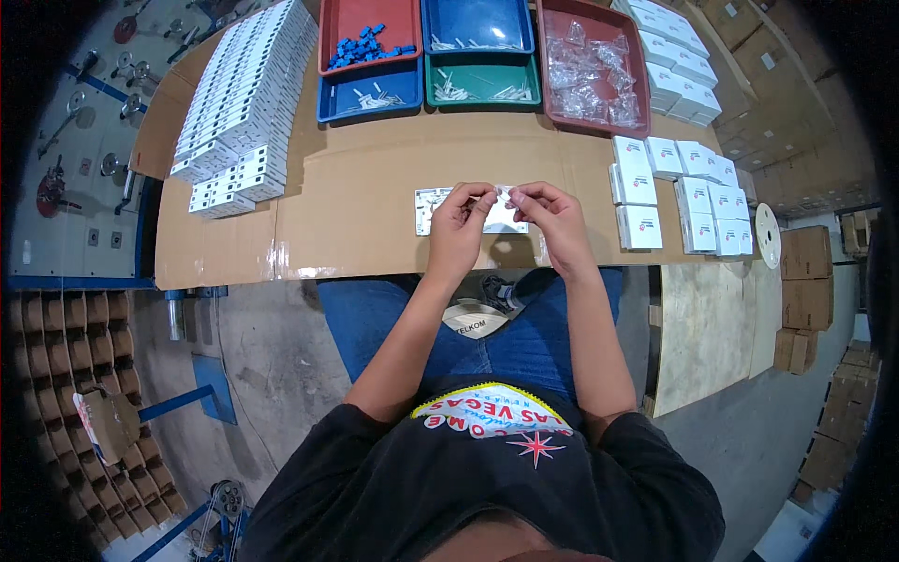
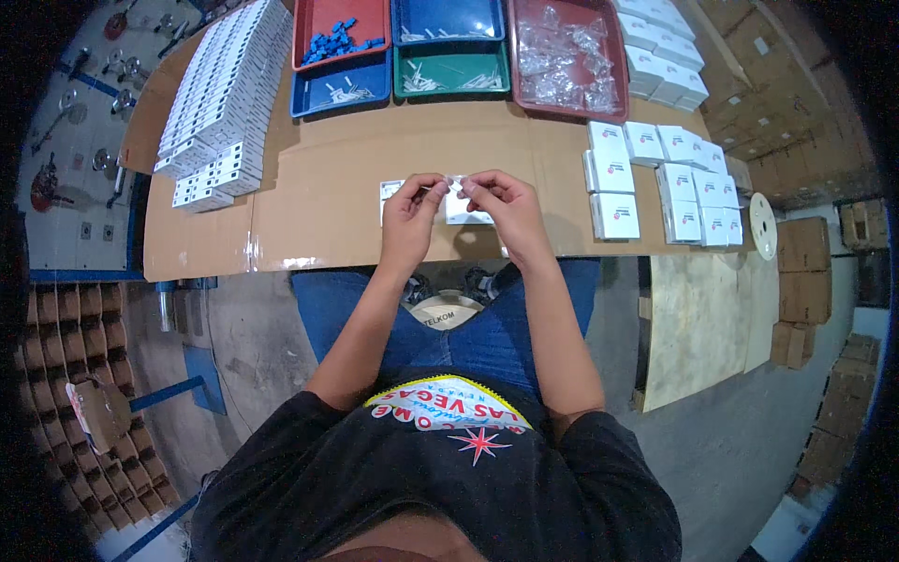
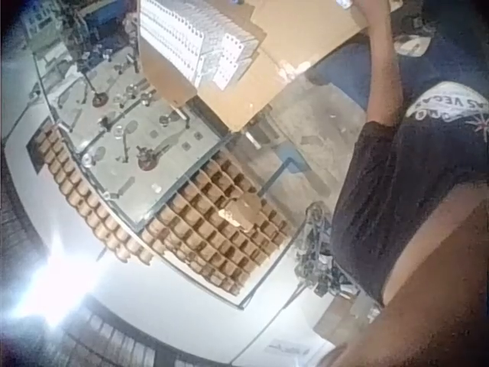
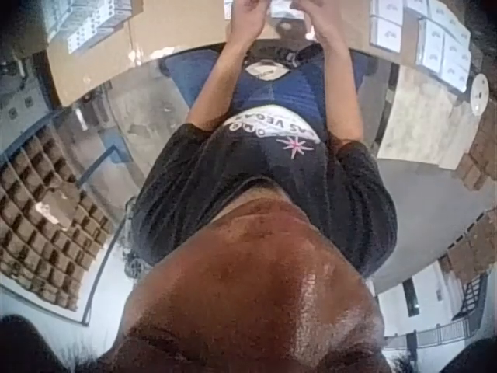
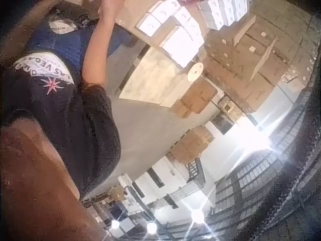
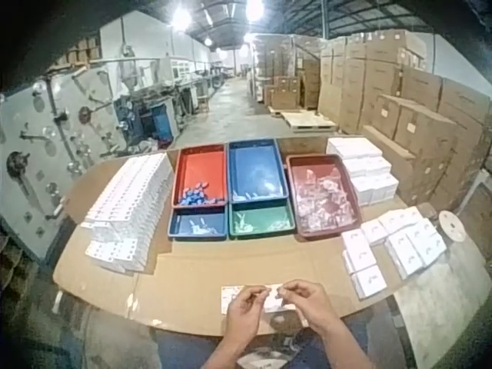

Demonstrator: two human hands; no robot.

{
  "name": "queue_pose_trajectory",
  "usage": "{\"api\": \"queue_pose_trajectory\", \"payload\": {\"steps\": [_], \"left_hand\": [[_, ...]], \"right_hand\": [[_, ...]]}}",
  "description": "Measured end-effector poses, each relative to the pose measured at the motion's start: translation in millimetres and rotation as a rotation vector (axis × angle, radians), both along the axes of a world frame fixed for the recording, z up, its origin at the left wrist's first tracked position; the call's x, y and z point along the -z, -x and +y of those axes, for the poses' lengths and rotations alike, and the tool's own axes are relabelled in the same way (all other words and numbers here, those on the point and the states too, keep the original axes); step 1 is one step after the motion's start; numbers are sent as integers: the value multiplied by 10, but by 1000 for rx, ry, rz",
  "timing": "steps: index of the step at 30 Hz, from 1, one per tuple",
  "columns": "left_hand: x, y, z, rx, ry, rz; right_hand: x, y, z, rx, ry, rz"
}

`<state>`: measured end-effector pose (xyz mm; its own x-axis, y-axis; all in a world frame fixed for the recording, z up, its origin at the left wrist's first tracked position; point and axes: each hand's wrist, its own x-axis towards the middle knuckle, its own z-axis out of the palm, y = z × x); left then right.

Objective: The person is assembling and packaging small electronic components into white boxes.

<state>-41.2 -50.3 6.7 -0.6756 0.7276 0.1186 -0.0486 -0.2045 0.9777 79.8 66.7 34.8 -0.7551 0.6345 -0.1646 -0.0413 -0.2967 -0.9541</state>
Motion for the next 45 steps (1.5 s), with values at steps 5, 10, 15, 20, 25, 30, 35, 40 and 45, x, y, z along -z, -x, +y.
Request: {"api": "queue_pose_trajectory", "payload": {"steps": [5,10,15,20,25,30,35,40,45], "left_hand": [[-12,-36,-7,11,-9,-51],[-20,-42,-20,26,-15,-90],[-55,-38,-28,53,-15,-78],[-117,-16,-71,42,-13,-27],[-141,49,-143,-1,30,55],[-91,86,-203,12,100,89],[-13,66,-195,-16,15,87],[-96,78,-229,-19,42,56],[-105,130,-271,15,59,33]], "right_hand": [[32,-1,4,49,-17,107],[103,-18,23,10,-167,41],[32,-52,-3,-38,-177,-87],[10,-70,-12,-87,-141,-21],[1,-77,12,-104,-91,8],[-21,-49,-4,-117,-111,3],[12,-26,-74,-169,-140,-24],[31,-58,-56,-221,-121,-36],[-60,-49,-65,-240,-168,-64]]}}
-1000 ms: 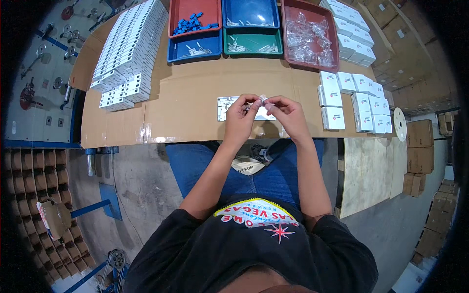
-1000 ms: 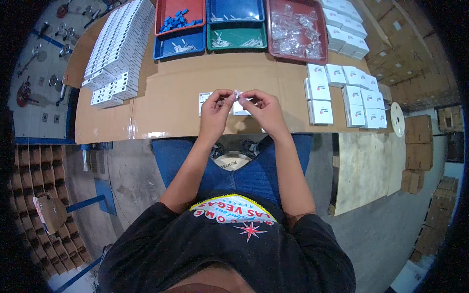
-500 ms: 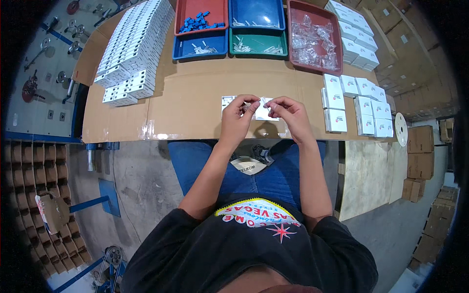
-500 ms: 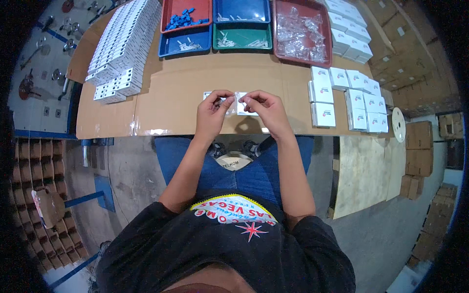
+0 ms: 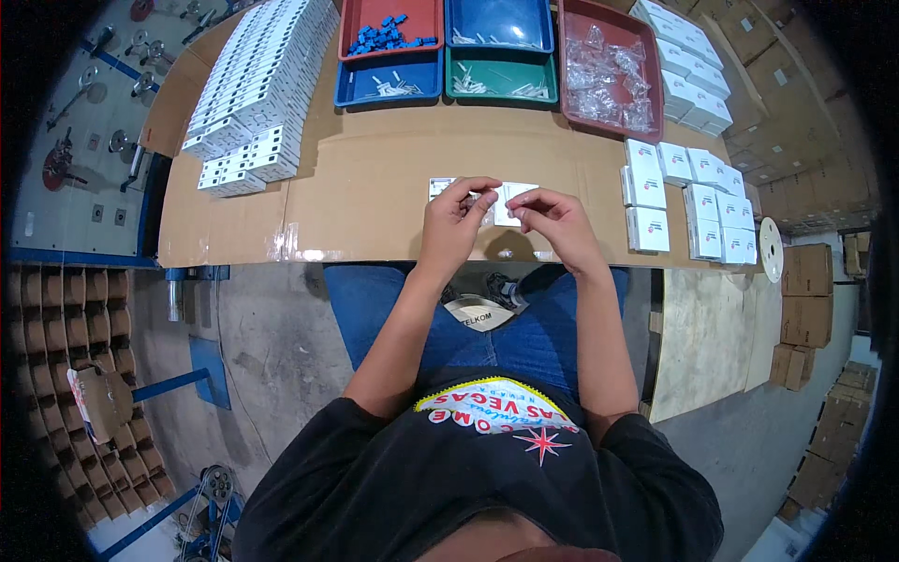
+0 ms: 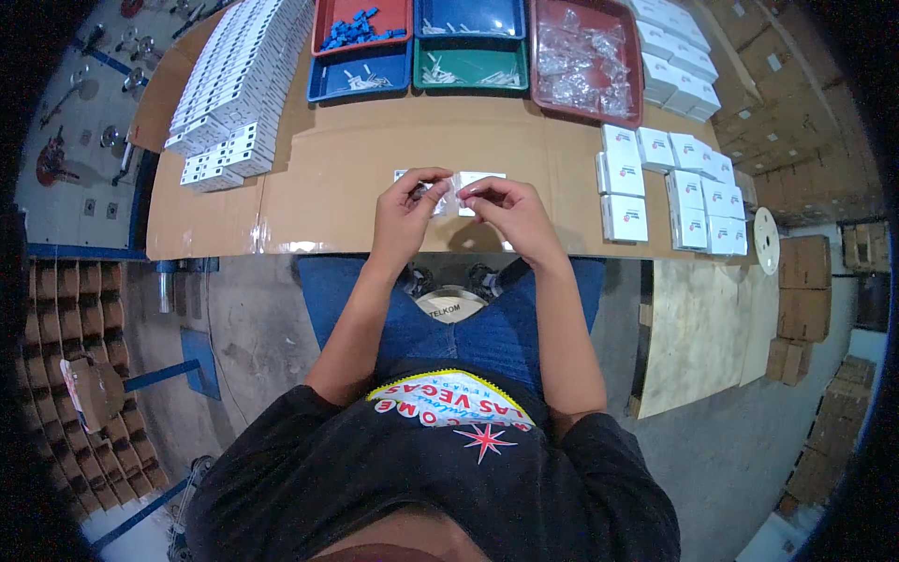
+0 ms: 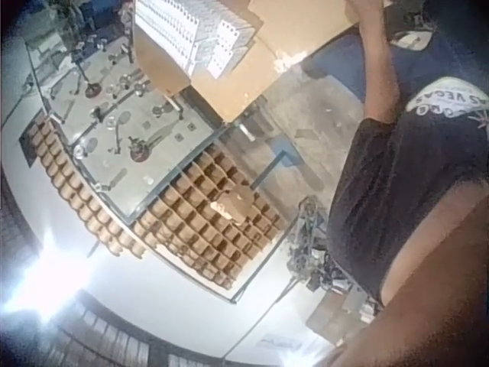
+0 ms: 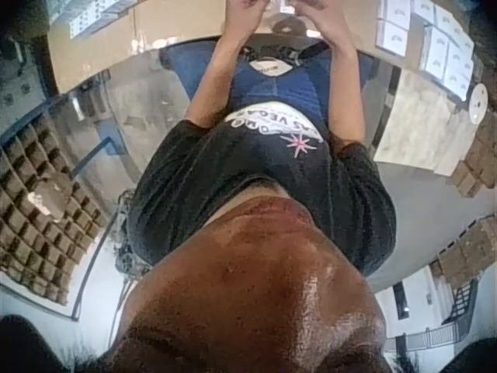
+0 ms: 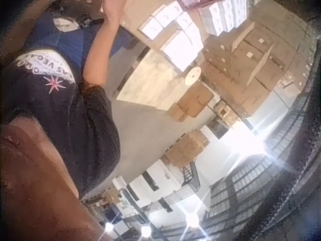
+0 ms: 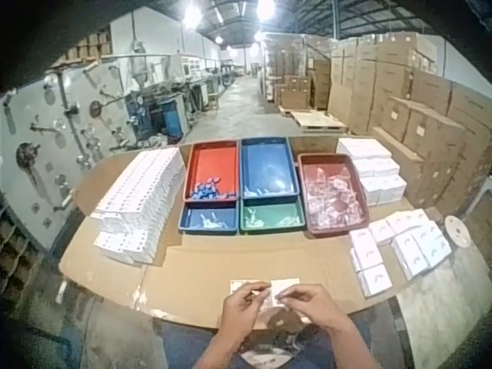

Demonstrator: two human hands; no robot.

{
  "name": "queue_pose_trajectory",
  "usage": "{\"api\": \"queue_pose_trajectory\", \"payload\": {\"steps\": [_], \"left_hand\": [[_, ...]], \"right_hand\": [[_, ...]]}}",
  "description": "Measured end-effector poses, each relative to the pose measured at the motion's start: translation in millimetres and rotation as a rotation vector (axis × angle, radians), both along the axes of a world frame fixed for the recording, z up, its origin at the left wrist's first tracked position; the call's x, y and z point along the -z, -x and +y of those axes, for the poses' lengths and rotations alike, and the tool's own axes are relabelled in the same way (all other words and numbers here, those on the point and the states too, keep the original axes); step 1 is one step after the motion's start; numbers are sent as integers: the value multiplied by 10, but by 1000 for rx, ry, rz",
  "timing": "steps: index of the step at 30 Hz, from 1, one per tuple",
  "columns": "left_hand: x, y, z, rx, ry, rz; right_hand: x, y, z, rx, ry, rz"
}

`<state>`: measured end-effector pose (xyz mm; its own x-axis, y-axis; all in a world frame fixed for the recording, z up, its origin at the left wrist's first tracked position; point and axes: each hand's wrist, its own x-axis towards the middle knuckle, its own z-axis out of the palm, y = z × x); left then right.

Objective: The person is assembling and packaging small electronic components into white boxes.

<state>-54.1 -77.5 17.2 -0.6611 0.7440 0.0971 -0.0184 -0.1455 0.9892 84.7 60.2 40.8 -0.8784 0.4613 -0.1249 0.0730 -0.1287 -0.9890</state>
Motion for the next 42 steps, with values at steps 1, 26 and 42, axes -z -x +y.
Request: {"api": "queue_pose_trajectory", "payload": {"steps": [1,26,42], "left_hand": [[8,31,-17,9,14,41],[51,133,-79,23,72,282],[35,50,-101,-46,174,800]], "right_hand": [[-13,-4,7,17,30,6],[125,-47,26,-28,64,-40],[196,-5,-4,-2,31,-75]]}}
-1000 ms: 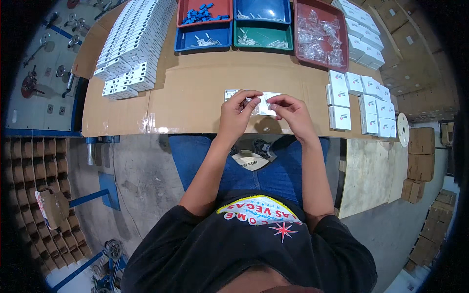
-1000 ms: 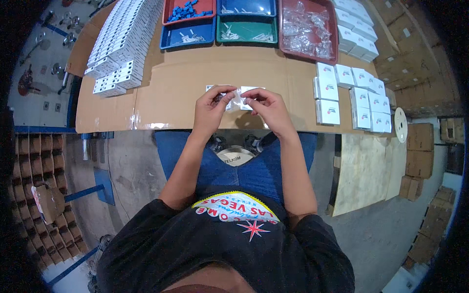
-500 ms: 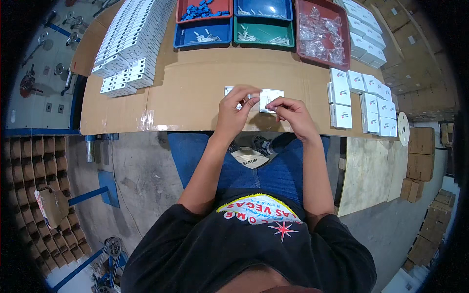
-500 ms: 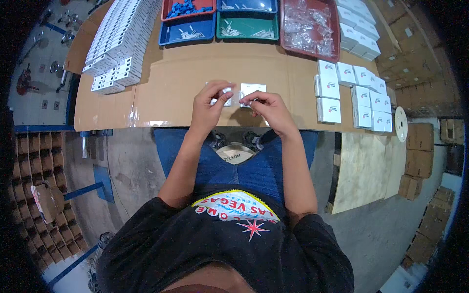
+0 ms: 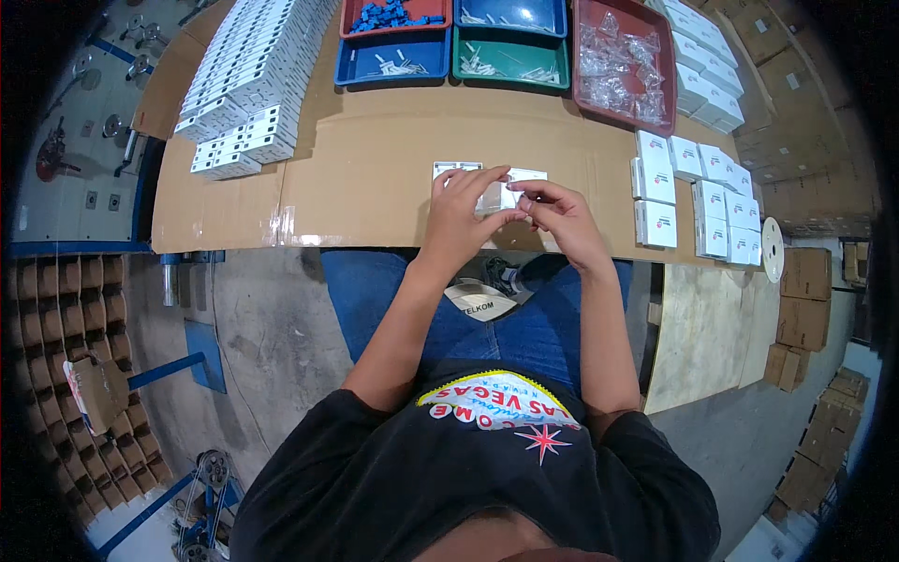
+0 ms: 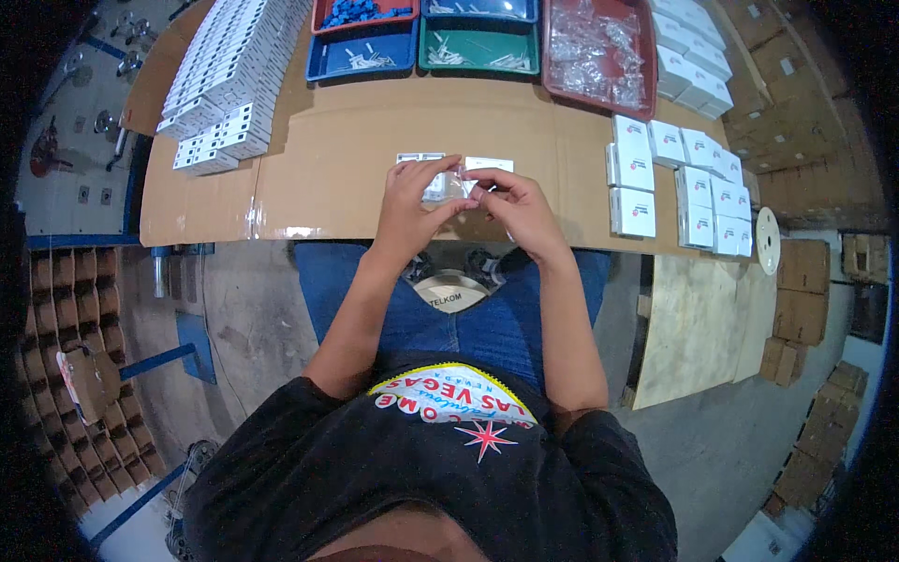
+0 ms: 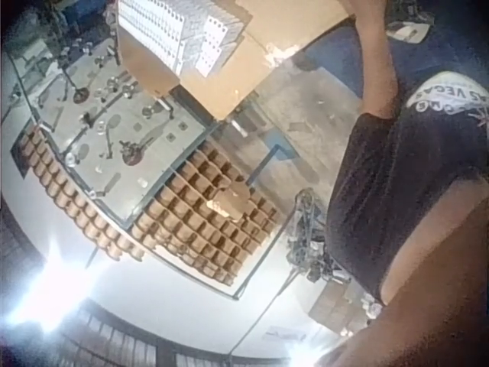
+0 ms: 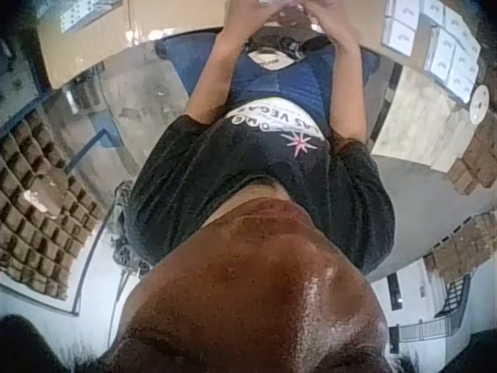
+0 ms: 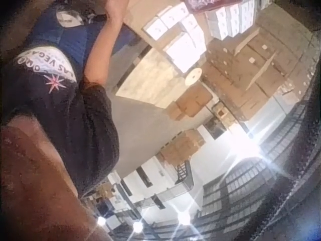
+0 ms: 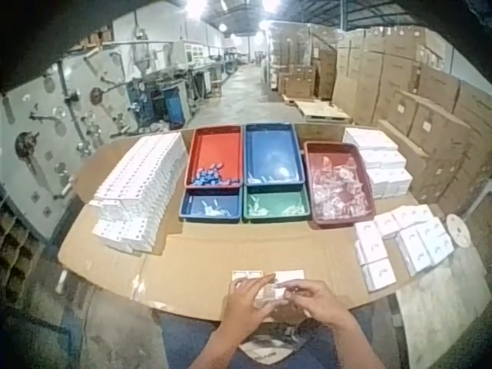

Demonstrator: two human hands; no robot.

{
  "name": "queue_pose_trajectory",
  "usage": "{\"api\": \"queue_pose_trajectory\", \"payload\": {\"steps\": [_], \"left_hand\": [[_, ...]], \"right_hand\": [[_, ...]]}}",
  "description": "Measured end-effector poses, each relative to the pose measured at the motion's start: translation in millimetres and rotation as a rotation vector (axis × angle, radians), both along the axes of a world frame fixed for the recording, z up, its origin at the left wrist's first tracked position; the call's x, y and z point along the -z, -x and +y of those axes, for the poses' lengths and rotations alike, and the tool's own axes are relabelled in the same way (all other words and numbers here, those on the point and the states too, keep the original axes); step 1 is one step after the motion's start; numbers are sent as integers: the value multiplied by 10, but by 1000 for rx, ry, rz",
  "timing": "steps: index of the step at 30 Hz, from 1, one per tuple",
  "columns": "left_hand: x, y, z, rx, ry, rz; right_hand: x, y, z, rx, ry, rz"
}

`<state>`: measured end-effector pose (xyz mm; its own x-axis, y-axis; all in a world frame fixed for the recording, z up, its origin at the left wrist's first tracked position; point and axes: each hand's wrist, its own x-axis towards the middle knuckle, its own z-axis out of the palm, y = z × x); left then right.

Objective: The person is assembling and packaging small electronic components into white boxes.

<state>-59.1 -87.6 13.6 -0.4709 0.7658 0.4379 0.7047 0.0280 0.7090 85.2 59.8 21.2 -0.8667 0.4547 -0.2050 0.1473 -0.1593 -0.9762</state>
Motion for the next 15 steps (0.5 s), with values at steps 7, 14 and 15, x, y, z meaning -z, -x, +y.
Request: {"api": "queue_pose_trajectory", "payload": {"steps": [7,14,15], "left_hand": [[60,54,-14,19,-18,28],[48,46,-34,20,-17,21],[61,58,-44,19,-24,24]], "right_hand": [[-47,29,-31,-8,-36,-5],[-43,51,1,-68,-80,2],[-53,80,-2,-69,-88,5]]}}
